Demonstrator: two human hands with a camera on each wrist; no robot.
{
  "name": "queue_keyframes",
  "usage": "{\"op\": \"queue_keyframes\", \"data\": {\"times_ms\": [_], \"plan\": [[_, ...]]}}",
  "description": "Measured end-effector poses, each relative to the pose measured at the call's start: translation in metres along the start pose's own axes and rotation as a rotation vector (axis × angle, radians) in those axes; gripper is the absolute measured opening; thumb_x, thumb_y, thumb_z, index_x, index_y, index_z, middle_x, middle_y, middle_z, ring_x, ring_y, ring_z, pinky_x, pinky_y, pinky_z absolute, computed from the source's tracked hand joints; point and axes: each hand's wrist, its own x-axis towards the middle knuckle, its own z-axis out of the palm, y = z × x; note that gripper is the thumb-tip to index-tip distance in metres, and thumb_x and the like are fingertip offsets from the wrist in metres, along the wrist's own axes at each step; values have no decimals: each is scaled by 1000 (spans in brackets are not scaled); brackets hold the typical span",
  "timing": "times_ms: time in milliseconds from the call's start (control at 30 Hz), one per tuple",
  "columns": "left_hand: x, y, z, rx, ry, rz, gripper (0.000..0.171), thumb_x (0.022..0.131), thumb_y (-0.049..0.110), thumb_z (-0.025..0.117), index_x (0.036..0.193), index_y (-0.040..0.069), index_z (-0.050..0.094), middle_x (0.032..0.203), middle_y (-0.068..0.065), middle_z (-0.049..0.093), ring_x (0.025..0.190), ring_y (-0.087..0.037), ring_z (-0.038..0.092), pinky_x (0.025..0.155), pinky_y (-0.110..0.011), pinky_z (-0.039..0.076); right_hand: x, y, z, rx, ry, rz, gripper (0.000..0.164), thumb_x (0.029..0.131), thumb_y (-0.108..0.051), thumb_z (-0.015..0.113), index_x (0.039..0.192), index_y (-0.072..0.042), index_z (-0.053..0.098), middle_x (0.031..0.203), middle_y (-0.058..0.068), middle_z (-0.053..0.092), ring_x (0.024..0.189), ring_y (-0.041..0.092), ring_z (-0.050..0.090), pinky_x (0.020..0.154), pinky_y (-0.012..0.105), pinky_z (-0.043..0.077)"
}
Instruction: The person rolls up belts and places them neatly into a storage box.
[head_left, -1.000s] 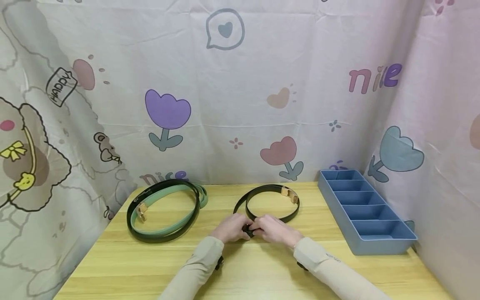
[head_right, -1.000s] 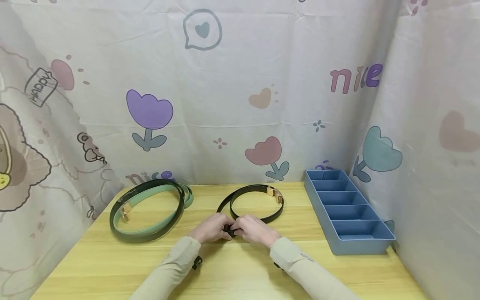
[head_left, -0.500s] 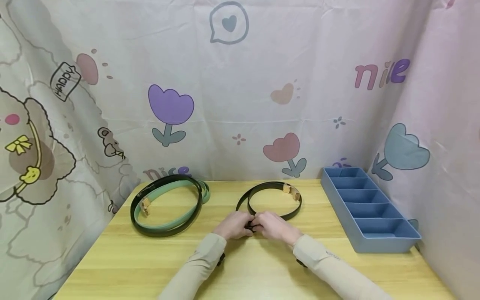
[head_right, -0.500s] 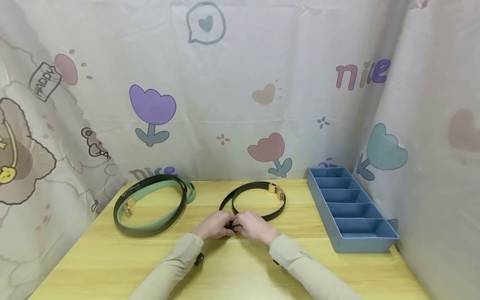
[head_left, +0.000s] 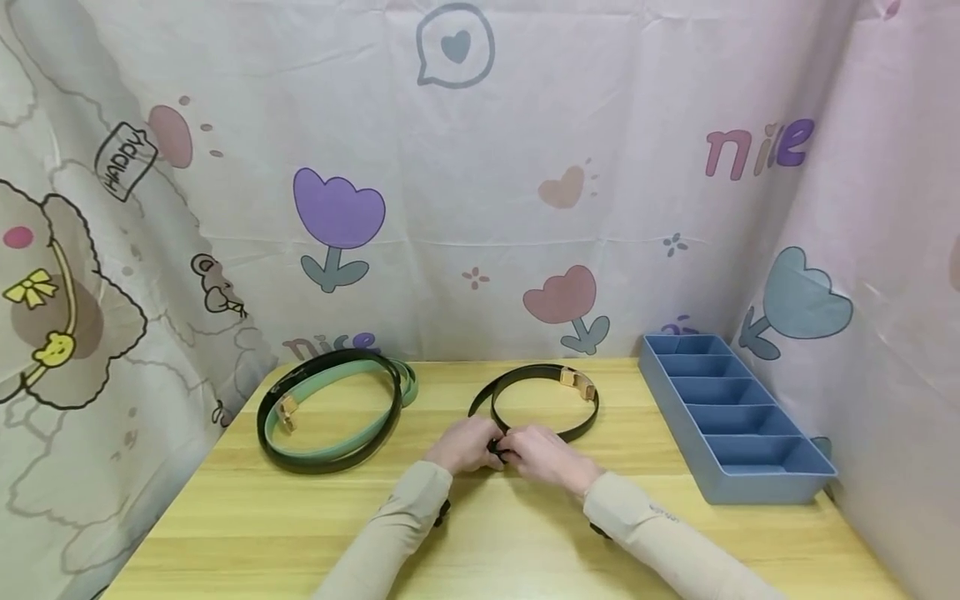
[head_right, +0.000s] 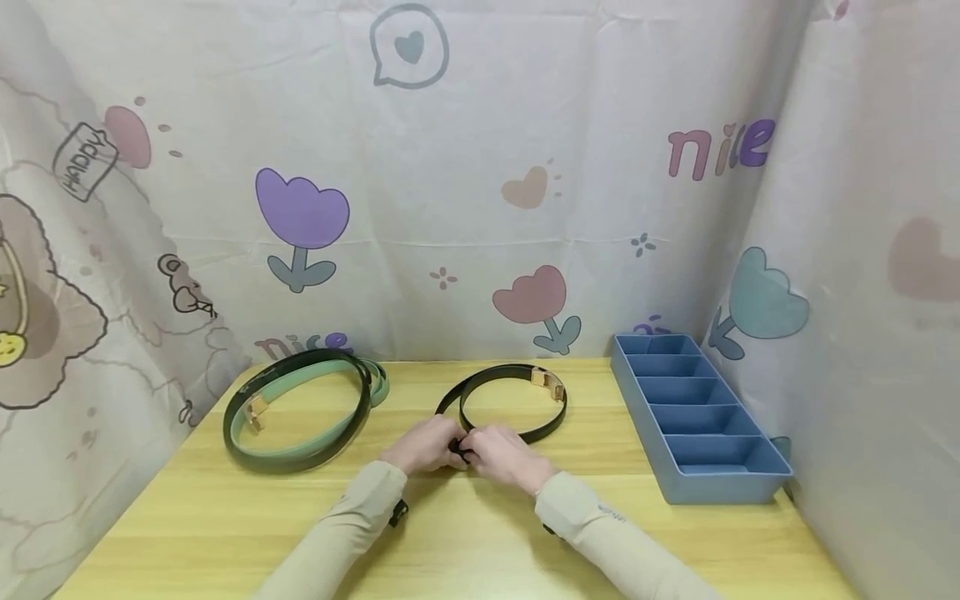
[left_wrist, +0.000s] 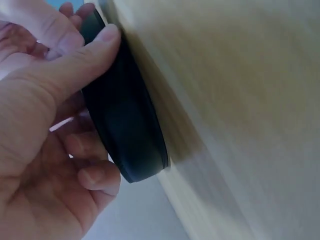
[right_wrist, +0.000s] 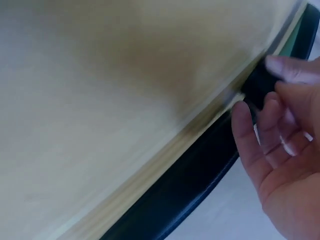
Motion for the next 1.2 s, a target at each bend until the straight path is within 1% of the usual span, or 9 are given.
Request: {"op": "queue_keyframes", "data": {"times_ms": [133, 300, 367, 600, 733, 867, 1033, 1133, 1200], "plan": [[1, -1, 2, 7, 30, 14, 19, 71, 30, 86, 76, 24, 69, 76, 12, 66, 68, -5, 55, 63, -27, 46, 0, 0, -2, 30, -3, 24, 11, 92, -10, 66, 95, -15, 75, 88, -4, 70, 78, 7, 64, 72, 24, 53], [1, -6, -2, -3, 0, 141, 24, 76, 25, 84, 97, 20, 73, 93, 9, 71, 81, -7, 62, 74, -25, 49, 0, 11, -3, 71, -19, -15, 13, 94, -13, 65, 101, -16, 75, 97, -3, 72, 88, 6, 66, 79, 24, 54], [0, -8, -5, -20, -22, 155, 28, 77, 22, 84, 102, 20, 73, 97, 8, 72, 84, -7, 62, 78, -25, 49, 1, 13, -4, 88, -28, -22, 14, 94, -13, 64, 102, -17, 75, 97, -4, 71, 88, 4, 65, 79, 22, 54], [1, -6, -7, -74, -28, 74, 21, 72, 28, 86, 87, 21, 73, 83, 13, 69, 71, -2, 56, 69, -22, 47, 2, 12, -2, 77, -14, -64, 16, 92, -8, 66, 103, -14, 75, 94, -2, 69, 84, 3, 64, 76, 18, 52], [-1, -1, -3, -59, 23, 33, 22, 68, 35, 88, 73, 22, 71, 70, 15, 65, 61, 0, 52, 61, -20, 45, 2, 5, -2, 70, -8, -92, 13, 90, -5, 65, 93, -14, 74, 88, -4, 67, 76, 1, 58, 68, 16, 49], [-2, 0, 2, -18, 87, 54, 26, 65, 39, 89, 69, 22, 70, 66, 14, 64, 57, 0, 51, 58, -19, 44, 1, 2, -4, 81, -33, -80, 13, 92, -8, 63, 86, -16, 70, 81, -6, 63, 70, 1, 53, 64, 15, 46], [-3, -1, 1, 0, 4, 86, 29, 71, 32, 87, 94, 21, 73, 87, 10, 71, 76, -4, 60, 73, -24, 49, -5, 7, -4, 52, -49, -50, 13, 94, -12, 64, 100, -17, 74, 94, -5, 68, 85, 3, 63, 77, 19, 52], [-3, -1, -2, -38, -79, 87, 39, 74, 23, 85, 111, 21, 72, 100, 9, 71, 85, -6, 61, 79, -26, 49, -9, 11, -4, 47, -52, -66, 16, 95, -13, 63, 106, -16, 74, 98, -5, 69, 90, 4, 65, 82, 20, 53], [-3, -1, -3, -67, -88, 84, 42, 75, 22, 85, 114, 20, 72, 102, 10, 71, 86, -6, 60, 78, -25, 48, -10, 13, -4, 64, -53, -66, 17, 95, -13, 63, 107, -16, 74, 99, -4, 69, 92, 5, 65, 83, 20, 52]]}}
